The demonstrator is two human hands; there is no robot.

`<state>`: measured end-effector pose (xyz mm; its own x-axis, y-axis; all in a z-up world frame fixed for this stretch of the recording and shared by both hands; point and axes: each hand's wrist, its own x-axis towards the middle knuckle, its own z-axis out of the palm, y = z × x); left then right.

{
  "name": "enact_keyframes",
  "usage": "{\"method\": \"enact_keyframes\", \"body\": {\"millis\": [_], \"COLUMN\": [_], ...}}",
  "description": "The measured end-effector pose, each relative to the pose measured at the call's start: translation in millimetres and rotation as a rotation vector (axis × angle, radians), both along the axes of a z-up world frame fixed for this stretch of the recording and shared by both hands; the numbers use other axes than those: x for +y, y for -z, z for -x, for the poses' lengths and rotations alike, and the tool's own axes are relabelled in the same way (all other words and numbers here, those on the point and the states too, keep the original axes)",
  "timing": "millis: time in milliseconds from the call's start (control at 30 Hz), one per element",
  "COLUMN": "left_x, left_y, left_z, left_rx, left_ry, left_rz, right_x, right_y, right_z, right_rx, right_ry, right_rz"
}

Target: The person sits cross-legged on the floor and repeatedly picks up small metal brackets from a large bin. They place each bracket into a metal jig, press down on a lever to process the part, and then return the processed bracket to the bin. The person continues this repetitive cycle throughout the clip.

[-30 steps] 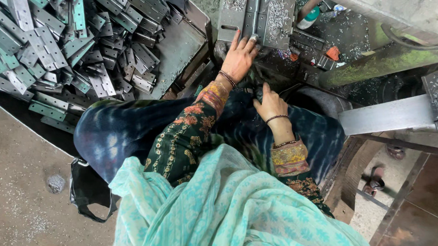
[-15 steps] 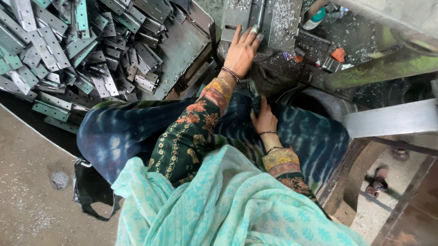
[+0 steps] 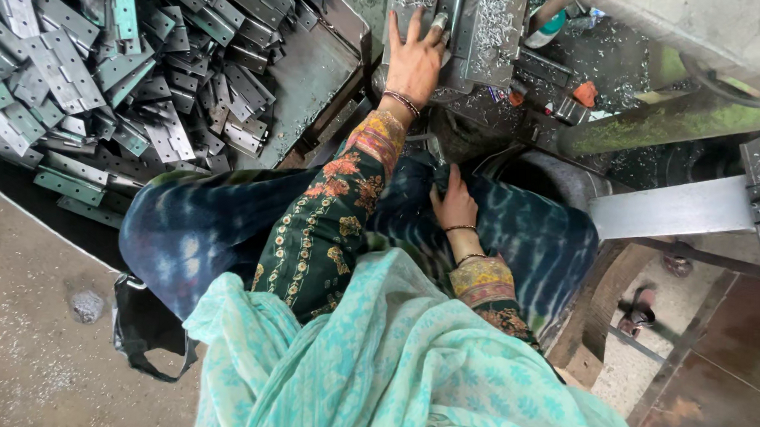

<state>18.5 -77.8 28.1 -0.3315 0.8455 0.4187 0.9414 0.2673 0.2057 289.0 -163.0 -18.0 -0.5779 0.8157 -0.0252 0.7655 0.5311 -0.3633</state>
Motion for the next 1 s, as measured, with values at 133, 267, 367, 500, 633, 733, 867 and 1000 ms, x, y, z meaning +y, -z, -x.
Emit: {"method": "enact_keyframes", "body": {"millis": [133, 267, 367, 500, 633, 733, 867, 1000], "left_x": [10, 21, 31, 37, 47, 54, 74, 82], "left_y": [-7, -5, -8, -10, -8, 4, 10, 16], "left_z": [1, 4, 11, 19, 21, 18, 27, 34], "left_rx": [0.008, 0.011, 0.071, 0.038, 0.058, -0.008, 0.012, -0.015], "left_ry": [-0.026, -0.07, -0.109, -0.069, -0.073, -0.054, -0.09, -0.079], "left_rz": [0.154, 0.11, 0.128, 0.064, 0.017, 0.09, 0.089, 0.077], "right_x": [16, 29, 21, 10, 24, 31, 23, 8], "right_y": [-16, -29, -15, 3, -23, -40, -18, 28], "right_z": [-7, -10, -1, 4, 0, -5, 0, -6], "right_rx": [-0.036, -0.171, -0.134, 0.001, -0.041, -0.244, -0.154, -0.034], "right_ry": [-0.001, -0.003, 0.026, 0.006, -0.006, -0.003, -0.018, -0.008], "right_rz": [0.096, 0.111, 0.1, 0.025, 0.113, 0.161, 0.08, 0.022]}}
